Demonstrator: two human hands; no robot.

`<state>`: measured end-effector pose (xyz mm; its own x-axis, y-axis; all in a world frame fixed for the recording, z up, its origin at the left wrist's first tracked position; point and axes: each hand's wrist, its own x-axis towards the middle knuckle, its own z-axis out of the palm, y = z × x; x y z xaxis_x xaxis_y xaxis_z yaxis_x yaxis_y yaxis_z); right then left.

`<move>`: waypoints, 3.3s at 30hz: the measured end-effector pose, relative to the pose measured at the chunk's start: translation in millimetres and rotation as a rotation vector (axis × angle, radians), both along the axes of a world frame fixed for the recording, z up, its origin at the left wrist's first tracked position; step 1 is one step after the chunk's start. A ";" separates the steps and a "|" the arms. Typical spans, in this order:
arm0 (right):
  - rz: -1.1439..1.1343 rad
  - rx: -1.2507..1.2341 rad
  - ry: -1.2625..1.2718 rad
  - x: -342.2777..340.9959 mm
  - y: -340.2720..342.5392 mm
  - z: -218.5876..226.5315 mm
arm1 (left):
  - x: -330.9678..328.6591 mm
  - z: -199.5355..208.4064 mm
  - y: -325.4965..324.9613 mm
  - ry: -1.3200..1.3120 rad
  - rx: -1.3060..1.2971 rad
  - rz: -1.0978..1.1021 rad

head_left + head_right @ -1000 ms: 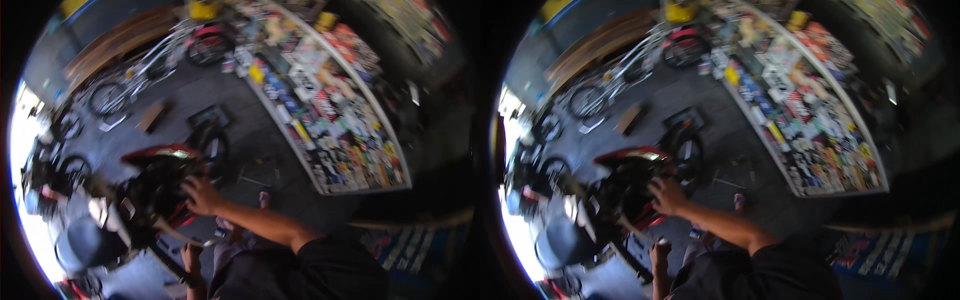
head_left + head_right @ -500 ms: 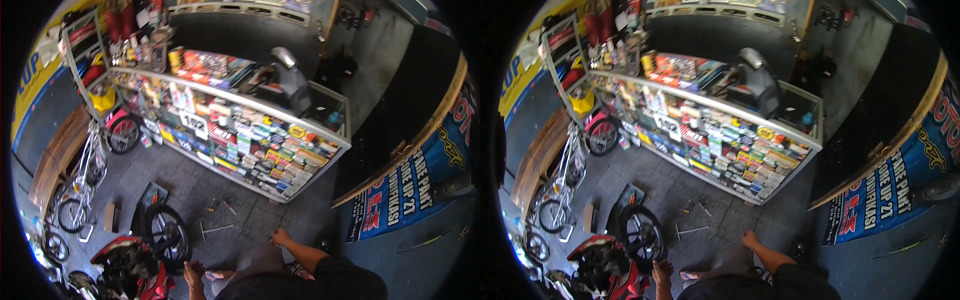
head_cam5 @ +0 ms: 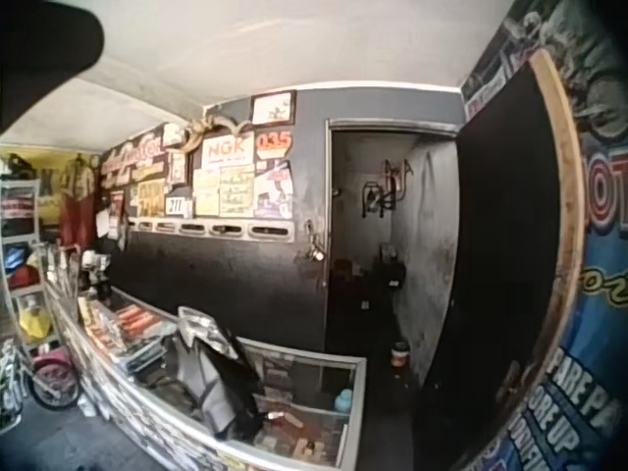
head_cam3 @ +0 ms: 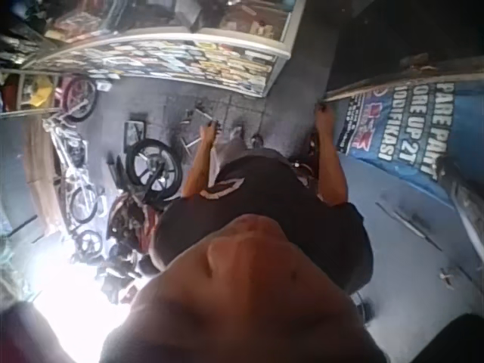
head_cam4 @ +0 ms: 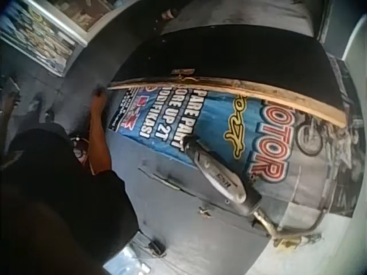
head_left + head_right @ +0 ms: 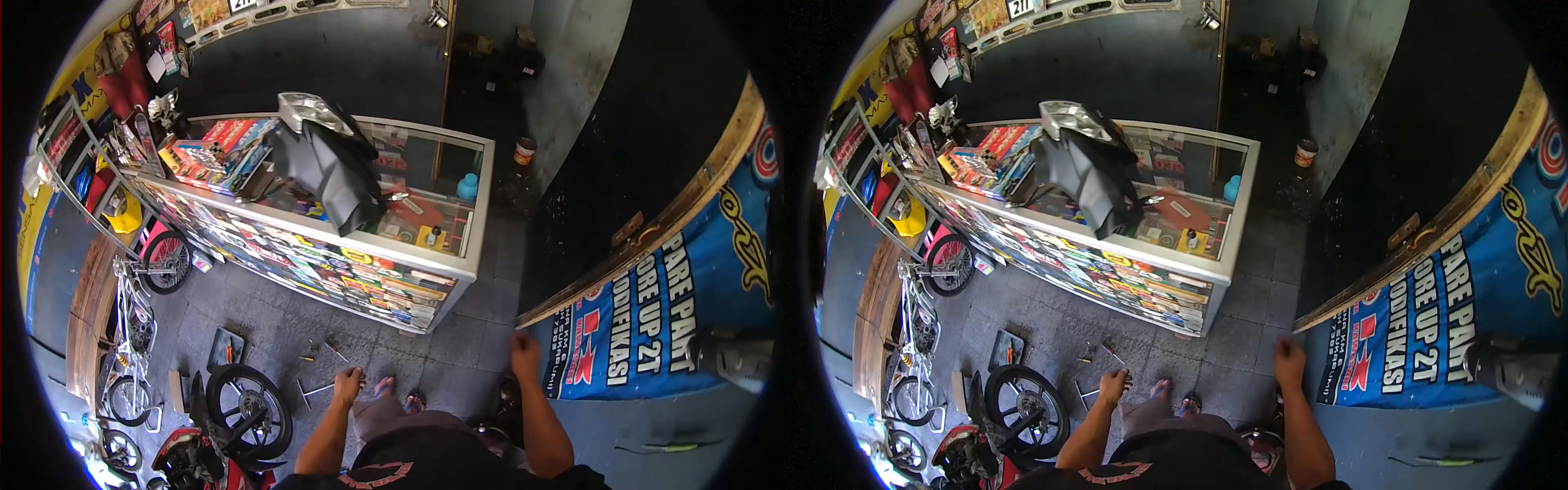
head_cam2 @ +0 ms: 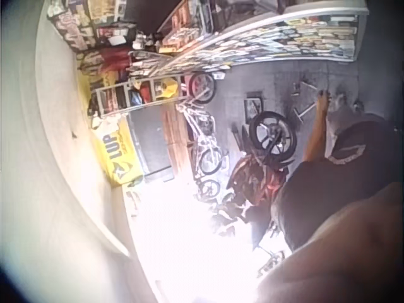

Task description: The person adds brake fluid to the reservoir on the handlebar of a motorcycle and uses a cloth to wipe the area.

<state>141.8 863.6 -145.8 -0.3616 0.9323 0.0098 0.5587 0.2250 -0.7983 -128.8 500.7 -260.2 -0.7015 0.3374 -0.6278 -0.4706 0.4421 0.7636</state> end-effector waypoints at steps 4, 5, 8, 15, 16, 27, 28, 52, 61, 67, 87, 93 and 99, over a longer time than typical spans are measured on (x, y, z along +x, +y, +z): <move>0.312 0.252 0.303 -110.9 21.7 154.8 | -9.8 -70.3 -10.3 -0.163 -0.184 0.105; 0.462 0.316 0.304 -138.5 25.1 190.0 | -3.6 -80.0 -8.2 -0.210 -0.236 0.160; 0.909 0.525 0.251 -220.0 44.3 247.4 | 17.4 -109.0 -25.4 -0.334 -0.290 0.383; 1.409 0.541 0.342 -311.1 129.8 266.7 | 85.0 -152.4 94.2 -0.523 -0.232 0.812; 1.389 0.547 0.381 -317.1 160.4 270.1 | 108.8 -153.0 107.8 -0.568 -0.291 0.815; 0.693 -0.011 0.795 -421.9 497.2 215.0 | 97.9 -115.7 330.7 -0.481 -0.109 0.817; 0.704 -0.010 0.767 -431.1 527.0 215.1 | 96.8 -118.5 352.8 -0.508 -0.135 0.817; 1.699 -0.610 -0.066 -875.2 510.8 117.7 | -200.9 -84.4 659.7 -0.485 0.040 1.380; 2.000 -0.396 -0.570 -1047.0 354.8 56.8 | -259.8 -90.7 754.6 -0.119 -0.791 1.038; 2.776 -0.004 -0.680 -1073.5 254.5 -2.2 | -350.2 -16.9 755.9 -0.198 -0.163 2.567; 3.663 -0.032 0.133 -631.5 266.7 81.0 | -144.5 1.5 970.0 -0.490 -0.103 3.067; 3.715 0.138 0.172 -574.9 272.9 75.0 | -9.5 28.1 936.1 -0.430 -0.167 2.903; 3.641 0.155 0.218 -578.6 278.9 75.3 | 15.9 44.0 857.3 -0.115 -0.166 2.764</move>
